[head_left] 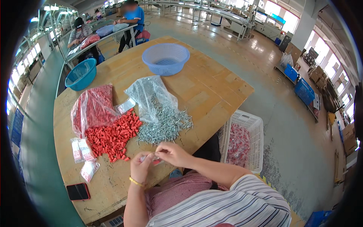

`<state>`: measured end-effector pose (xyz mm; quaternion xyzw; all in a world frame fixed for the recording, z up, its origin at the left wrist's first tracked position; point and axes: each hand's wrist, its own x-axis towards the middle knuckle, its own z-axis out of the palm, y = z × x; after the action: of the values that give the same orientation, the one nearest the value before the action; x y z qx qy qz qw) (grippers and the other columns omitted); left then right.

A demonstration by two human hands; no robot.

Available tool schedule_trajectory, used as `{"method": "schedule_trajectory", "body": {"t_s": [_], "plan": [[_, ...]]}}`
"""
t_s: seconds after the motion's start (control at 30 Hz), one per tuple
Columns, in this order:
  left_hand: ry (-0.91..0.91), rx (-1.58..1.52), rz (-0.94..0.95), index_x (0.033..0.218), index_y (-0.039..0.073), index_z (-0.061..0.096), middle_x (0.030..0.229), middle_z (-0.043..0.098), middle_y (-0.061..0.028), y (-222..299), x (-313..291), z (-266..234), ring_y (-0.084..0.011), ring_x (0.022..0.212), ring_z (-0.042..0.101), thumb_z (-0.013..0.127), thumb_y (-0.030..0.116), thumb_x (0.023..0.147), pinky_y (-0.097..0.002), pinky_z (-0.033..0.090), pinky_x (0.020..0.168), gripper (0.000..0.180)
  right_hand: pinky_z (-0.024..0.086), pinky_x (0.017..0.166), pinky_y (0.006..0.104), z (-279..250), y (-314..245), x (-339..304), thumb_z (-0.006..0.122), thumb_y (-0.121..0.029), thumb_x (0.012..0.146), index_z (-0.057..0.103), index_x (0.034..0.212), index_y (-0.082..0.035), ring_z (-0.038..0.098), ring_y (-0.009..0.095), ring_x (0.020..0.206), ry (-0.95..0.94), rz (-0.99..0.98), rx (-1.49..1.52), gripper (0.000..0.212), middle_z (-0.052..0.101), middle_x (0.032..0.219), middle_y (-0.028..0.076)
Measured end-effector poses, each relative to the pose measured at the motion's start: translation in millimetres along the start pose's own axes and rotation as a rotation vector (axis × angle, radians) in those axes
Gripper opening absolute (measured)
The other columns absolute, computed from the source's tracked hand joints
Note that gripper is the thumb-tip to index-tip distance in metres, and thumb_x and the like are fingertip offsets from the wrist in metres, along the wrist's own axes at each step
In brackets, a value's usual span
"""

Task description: Count and place small red and silver plastic/metal components into small clear plastic bags.

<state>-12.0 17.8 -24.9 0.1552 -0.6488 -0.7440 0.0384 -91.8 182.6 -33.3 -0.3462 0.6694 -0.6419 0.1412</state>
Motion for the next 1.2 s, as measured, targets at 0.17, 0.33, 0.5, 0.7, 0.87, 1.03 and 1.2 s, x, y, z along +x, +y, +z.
{"method": "schedule_trajectory", "body": {"t_s": [0.17, 0.33, 0.5, 0.7, 0.87, 1.03, 1.2], "plan": [[-0.154, -0.615, -0.137, 0.124, 0.001, 0.054, 0.097, 0.062, -0.0043, -20.1, 22.5, -8.5, -0.0067, 0.075, 0.05, 0.054, 0.017, 0.096, -0.0217, 0.041, 0.063, 0.032, 0.048, 0.068, 0.026, -97.4, -36.4, -38.3, 0.059, -0.01, 0.089, 0.063, 0.09, -0.003, 0.058, 0.012, 0.075, -0.073, 0.305, -0.212, 0.008, 0.063, 0.082, 0.004], [-0.153, -0.773, -0.137, 0.129, -0.001, 0.047, 0.108, 0.064, -0.0104, -12.2, 27.8, -9.5, -0.0158, 0.089, 0.061, 0.054, 0.011, 0.096, -0.0258, 0.052, 0.074, 0.036, 0.049, 0.07, 0.0311, -202.3, -66.6, -95.4, 0.06, -0.017, 0.087, 0.064, 0.087, -0.003, 0.065, 0.019, 0.083, -0.063, 0.865, -1.104, 0.015, 0.066, 0.087, 0.009], [-0.116, -0.68, -0.217, 0.121, 0.003, 0.056, 0.114, 0.064, -0.0112, -8.5, 21.3, -11.4, -0.0164, 0.091, 0.066, 0.059, 0.008, 0.093, -0.0219, 0.054, 0.067, 0.029, 0.048, 0.069, 0.0285, -172.3, -33.6, -84.8, 0.061, -0.012, 0.088, 0.065, 0.096, 0.001, 0.061, 0.014, 0.076, 0.229, 0.467, -0.997, 0.016, 0.064, 0.082, 0.006], [-0.3, -0.339, -0.066, 0.133, 0.004, 0.05, 0.107, 0.063, -0.0039, -19.9, 18.0, -14.1, -0.0071, 0.078, 0.063, 0.063, 0.005, 0.09, -0.0161, 0.046, 0.052, 0.045, 0.047, 0.07, 0.0251, -28.5, -24.2, 12.6, 0.064, -0.012, 0.089, 0.063, 0.102, -0.001, 0.057, 0.01, 0.077, -0.059, 0.183, -0.228, 0.017, 0.061, 0.089, 0.004], [-0.251, -0.165, -0.023, 0.14, 0.002, 0.041, 0.103, 0.062, -0.0018, 3.4, 13.0, 4.2, -0.006, 0.074, 0.061, 0.065, 0.006, 0.089, -0.017, 0.046, 0.053, 0.057, 0.048, 0.071, 0.0307, -6.5, -9.2, 36.8, 0.063, -0.009, 0.086, 0.06, 0.09, 0.0, 0.06, 0.017, 0.078, -0.205, 0.273, -0.092, 0.011, 0.058, 0.088, 0.009], [-0.201, -0.14, -0.014, 0.134, 0.002, 0.048, 0.098, 0.064, -0.0012, -6.2, 10.7, 1.1, -0.0062, 0.073, 0.06, 0.064, 0.01, 0.089, -0.0177, 0.046, 0.053, 0.049, 0.047, 0.068, 0.029, -10.7, -0.1, 26.4, 0.063, -0.01, 0.087, 0.06, 0.091, -0.001, 0.059, 0.016, 0.073, -0.093, 0.233, -0.127, 0.01, 0.059, 0.086, 0.008], [-0.056, -0.068, -0.099, 0.104, 0.004, 0.062, 0.084, 0.063, 0.0019, -5.5, 11.7, -3.7, -0.0043, 0.068, 0.056, 0.065, 0.017, 0.091, -0.0173, 0.043, 0.053, 0.018, 0.047, 0.067, 0.027, -18.4, 13.1, 15.1, 0.064, -0.011, 0.088, 0.06, 0.096, -0.003, 0.058, 0.014, 0.074, -0.026, 0.323, -0.022, 0.012, 0.06, 0.087, 0.006]]}}
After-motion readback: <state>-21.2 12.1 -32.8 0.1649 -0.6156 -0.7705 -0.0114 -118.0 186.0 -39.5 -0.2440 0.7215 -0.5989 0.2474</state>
